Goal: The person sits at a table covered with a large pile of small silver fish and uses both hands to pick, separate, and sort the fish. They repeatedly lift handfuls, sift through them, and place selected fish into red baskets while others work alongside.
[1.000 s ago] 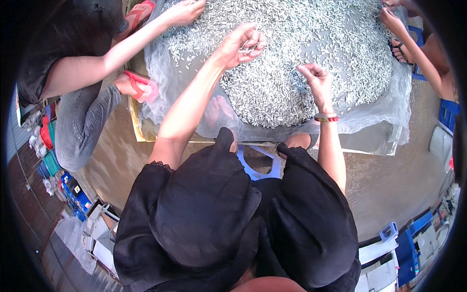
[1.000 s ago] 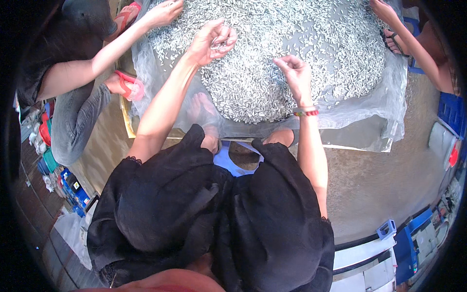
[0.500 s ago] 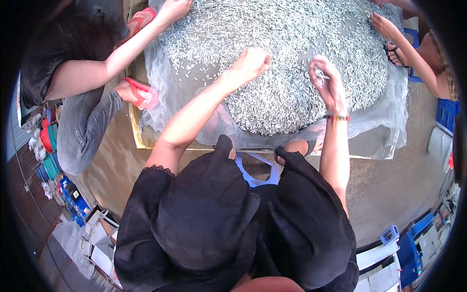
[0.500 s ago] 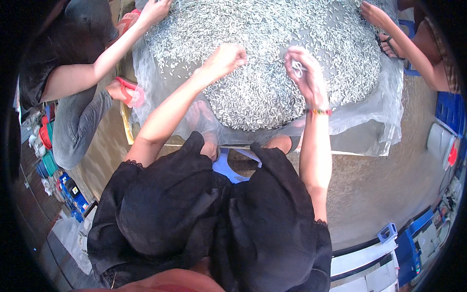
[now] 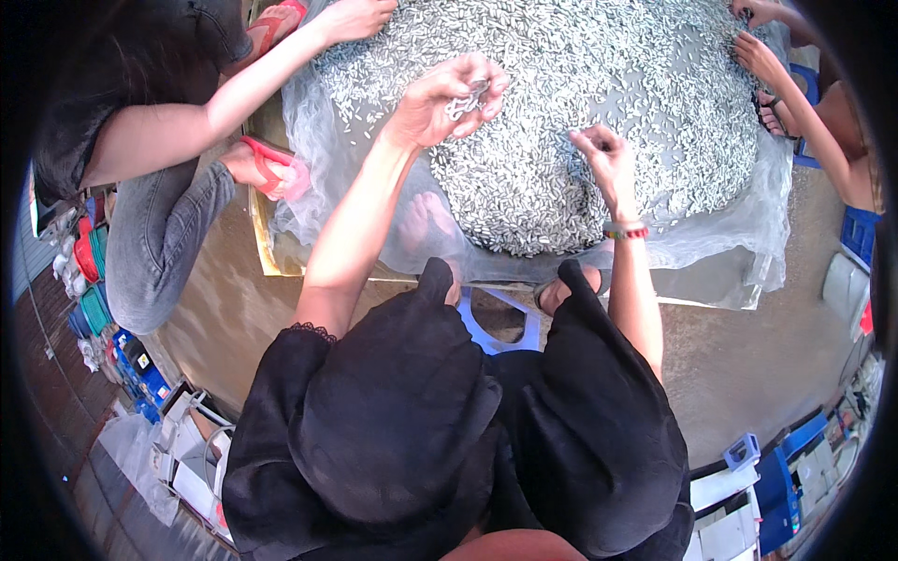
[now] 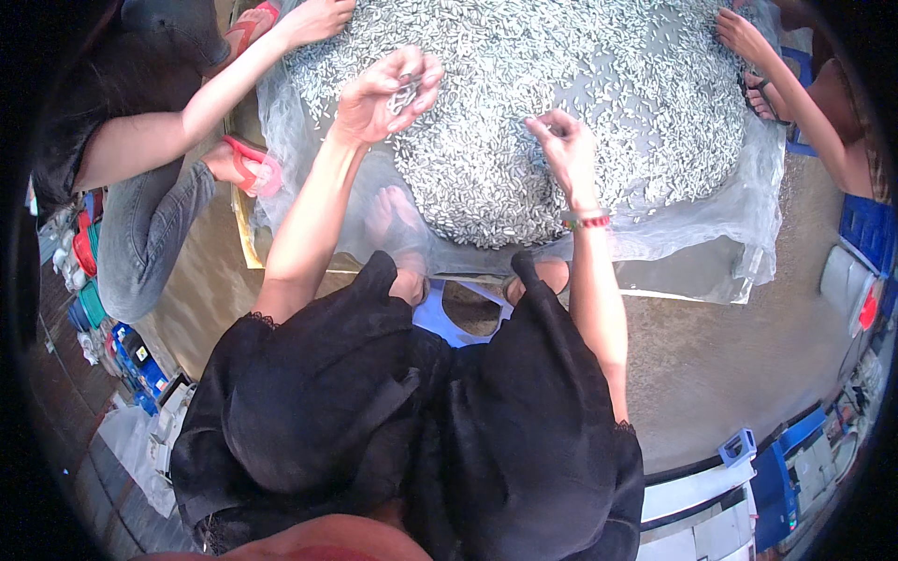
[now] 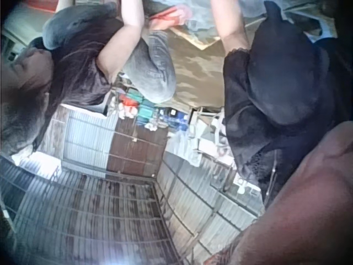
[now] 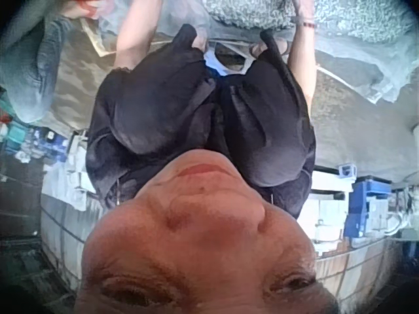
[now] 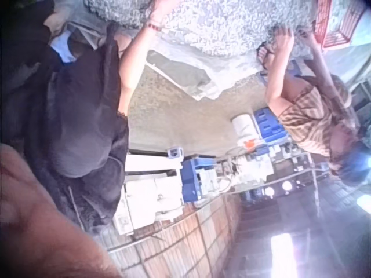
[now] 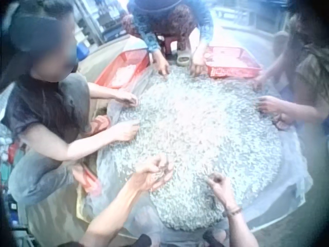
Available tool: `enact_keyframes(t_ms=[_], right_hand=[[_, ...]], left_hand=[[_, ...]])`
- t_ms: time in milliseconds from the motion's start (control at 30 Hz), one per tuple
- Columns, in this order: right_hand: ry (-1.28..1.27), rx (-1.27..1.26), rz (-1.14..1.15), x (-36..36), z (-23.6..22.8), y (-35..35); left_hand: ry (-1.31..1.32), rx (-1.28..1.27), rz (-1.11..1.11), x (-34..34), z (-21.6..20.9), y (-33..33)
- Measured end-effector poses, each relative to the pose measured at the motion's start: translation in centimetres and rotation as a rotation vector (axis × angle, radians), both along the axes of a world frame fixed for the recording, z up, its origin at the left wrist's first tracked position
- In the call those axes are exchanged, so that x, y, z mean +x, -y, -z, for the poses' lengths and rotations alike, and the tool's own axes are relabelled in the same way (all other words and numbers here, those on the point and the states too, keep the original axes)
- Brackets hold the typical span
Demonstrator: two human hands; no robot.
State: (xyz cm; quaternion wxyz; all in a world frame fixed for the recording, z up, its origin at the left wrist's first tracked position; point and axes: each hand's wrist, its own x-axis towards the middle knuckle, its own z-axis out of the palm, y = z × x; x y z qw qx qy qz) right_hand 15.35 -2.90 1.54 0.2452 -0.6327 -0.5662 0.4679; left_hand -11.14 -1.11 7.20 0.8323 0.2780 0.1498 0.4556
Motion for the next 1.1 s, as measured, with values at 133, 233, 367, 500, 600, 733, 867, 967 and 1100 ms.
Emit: enact_keyframes(t_ms=[133, 233, 367, 500, 600, 733, 867, 967, 1100], right_hand=[[0.439, 0.467, -0.057, 1.5, -1.7, 0.8], [0.319, 0.500, 0.032, 2.9, -2.8, 0.2], [-0.906, -0.157, 0.414, 5.0, -3.6, -0.6], [-1.171, -0.453, 0.351, 6.0, 1.0, -1.7], [-0.831, -0.473, 0.273, 4.7, 3.2, -2.6], [-0.179, -0.237, 0.164, 3.2, 4.6, -5.2], [0.292, 0.185, -0.318, 1.7, 7.0, -6.0], [0.358, 0.160, -0.382, 0.4, 6.5, -5.1], [-0.080, 0.070, -0.152, -0.8, 2.4, -4.0]], left_hand=[[-0.203, -0.018, -0.029, 1.0, 0.8, -0.9], [-0.742, 0.103, 0.109, 1.6, 2.0, -2.3], [-1.779, 0.661, 0.130, 3.9, 3.9, -1.8], [-1.945, 0.928, -0.032, 5.1, 7.1, 0.4], [-1.869, 0.905, 0.025, 4.7, 6.7, 0.2], [-1.579, 0.805, -0.306, 2.4, 3.3, -0.7], [-0.561, 0.157, -0.254, -2.6, -0.5, 0.0], [-0.165, 0.067, -0.327, -3.1, -1.3, 0.4], [-0.173, -0.105, -0.329, -3.8, 0.7, -0.2]])
